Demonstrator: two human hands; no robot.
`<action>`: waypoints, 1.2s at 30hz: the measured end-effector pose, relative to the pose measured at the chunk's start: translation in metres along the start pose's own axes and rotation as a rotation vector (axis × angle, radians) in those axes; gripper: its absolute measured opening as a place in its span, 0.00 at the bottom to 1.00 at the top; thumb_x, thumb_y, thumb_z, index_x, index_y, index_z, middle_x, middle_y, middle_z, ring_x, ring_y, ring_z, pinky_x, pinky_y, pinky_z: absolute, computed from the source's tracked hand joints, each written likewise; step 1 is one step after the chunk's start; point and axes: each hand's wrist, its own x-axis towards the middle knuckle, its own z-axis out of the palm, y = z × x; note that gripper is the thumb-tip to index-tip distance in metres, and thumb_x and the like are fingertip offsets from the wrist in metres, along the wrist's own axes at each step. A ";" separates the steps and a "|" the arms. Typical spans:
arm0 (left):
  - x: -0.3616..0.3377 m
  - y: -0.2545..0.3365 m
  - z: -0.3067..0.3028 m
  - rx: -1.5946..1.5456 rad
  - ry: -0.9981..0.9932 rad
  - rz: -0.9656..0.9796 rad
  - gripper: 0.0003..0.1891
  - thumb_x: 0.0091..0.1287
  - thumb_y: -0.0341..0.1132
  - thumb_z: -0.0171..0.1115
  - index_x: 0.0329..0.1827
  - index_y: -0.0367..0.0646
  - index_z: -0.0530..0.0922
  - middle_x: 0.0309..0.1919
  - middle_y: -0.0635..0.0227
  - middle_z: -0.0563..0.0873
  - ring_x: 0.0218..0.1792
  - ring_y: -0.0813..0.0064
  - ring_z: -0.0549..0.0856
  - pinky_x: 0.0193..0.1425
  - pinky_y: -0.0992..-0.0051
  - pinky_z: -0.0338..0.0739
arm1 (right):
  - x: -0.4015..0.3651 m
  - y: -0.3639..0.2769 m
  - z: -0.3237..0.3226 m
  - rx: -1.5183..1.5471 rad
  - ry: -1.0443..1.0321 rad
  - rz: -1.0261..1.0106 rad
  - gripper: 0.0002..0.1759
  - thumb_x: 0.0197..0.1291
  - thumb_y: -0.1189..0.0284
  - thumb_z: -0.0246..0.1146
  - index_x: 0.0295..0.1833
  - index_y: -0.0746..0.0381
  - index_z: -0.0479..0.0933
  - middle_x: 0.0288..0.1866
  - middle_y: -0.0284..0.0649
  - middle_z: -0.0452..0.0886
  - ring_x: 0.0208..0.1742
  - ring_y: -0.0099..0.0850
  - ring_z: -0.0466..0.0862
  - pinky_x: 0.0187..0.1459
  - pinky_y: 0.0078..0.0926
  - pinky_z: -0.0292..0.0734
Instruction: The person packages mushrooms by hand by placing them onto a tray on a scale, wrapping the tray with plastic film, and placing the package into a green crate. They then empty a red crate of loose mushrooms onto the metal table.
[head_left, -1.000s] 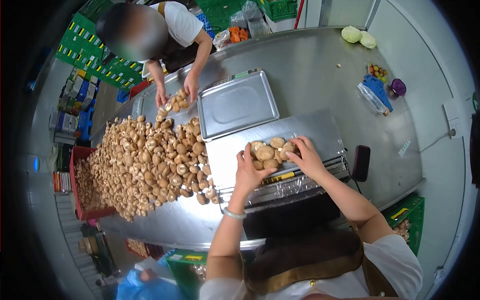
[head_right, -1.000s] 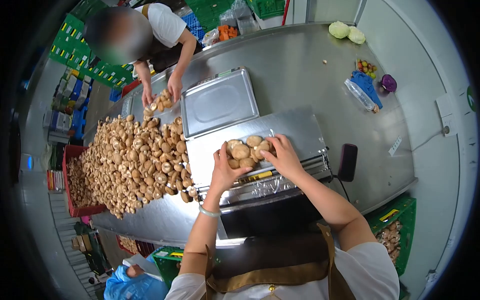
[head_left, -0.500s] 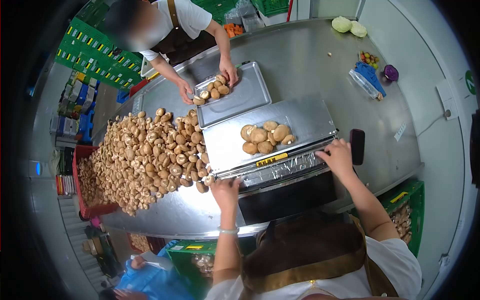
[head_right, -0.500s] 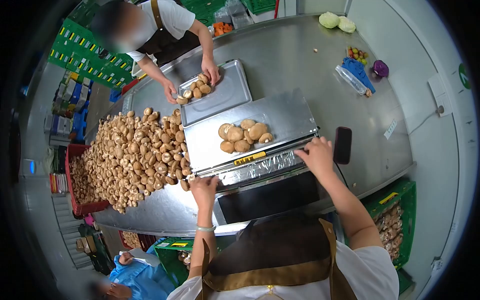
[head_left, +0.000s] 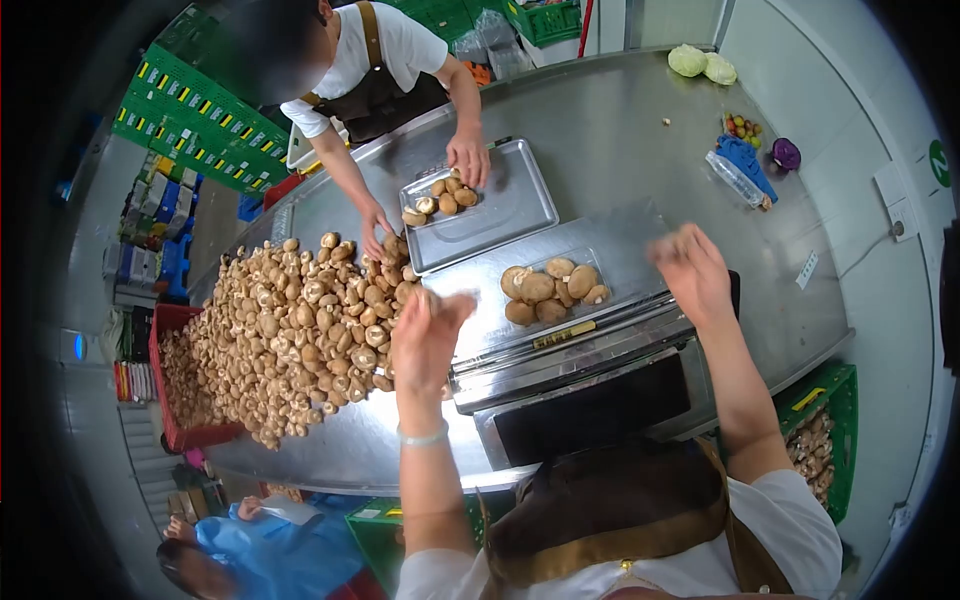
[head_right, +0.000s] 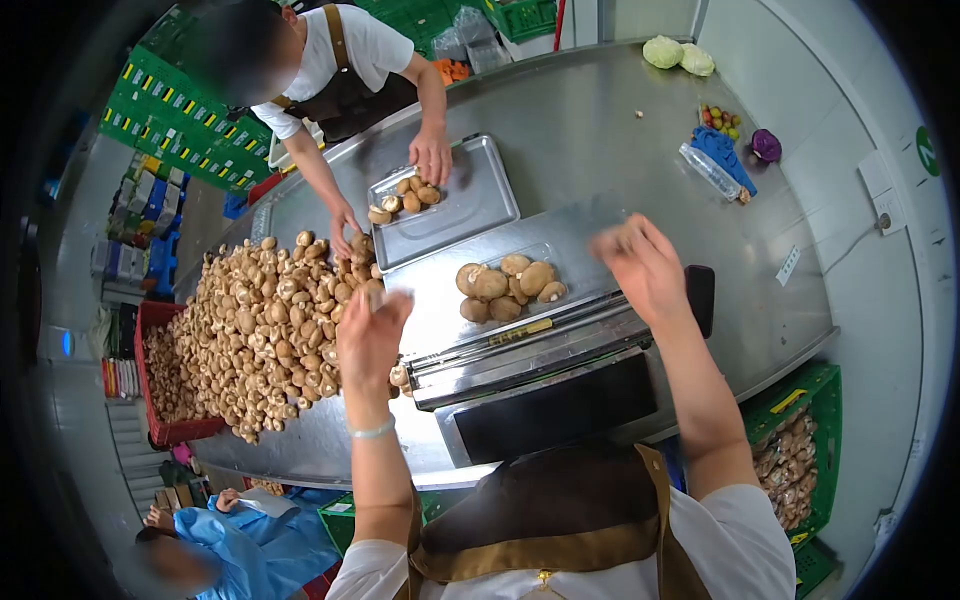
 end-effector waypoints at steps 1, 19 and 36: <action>0.025 -0.009 0.005 0.043 -0.029 0.082 0.06 0.78 0.36 0.54 0.44 0.43 0.72 0.59 0.42 0.82 0.64 0.49 0.80 0.76 0.54 0.68 | 0.018 0.006 0.012 -0.125 0.165 -0.049 0.08 0.77 0.71 0.52 0.45 0.64 0.72 0.47 0.50 0.85 0.51 0.37 0.83 0.57 0.31 0.74; 0.005 -0.112 -0.045 1.425 -0.176 -0.072 0.21 0.64 0.45 0.73 0.49 0.37 0.78 0.36 0.51 0.87 0.37 0.58 0.87 0.43 0.69 0.81 | 0.006 0.095 -0.052 -1.468 -0.351 -0.008 0.19 0.73 0.61 0.58 0.37 0.68 0.75 0.31 0.50 0.80 0.36 0.48 0.80 0.40 0.42 0.74; -0.151 -0.163 -0.048 1.271 0.035 -0.275 0.24 0.62 0.51 0.73 0.38 0.34 0.80 0.23 0.50 0.83 0.24 0.51 0.81 0.32 0.62 0.76 | -0.153 0.092 -0.046 -1.455 -0.133 0.416 0.22 0.71 0.57 0.59 0.38 0.68 0.76 0.31 0.60 0.81 0.39 0.58 0.83 0.40 0.48 0.77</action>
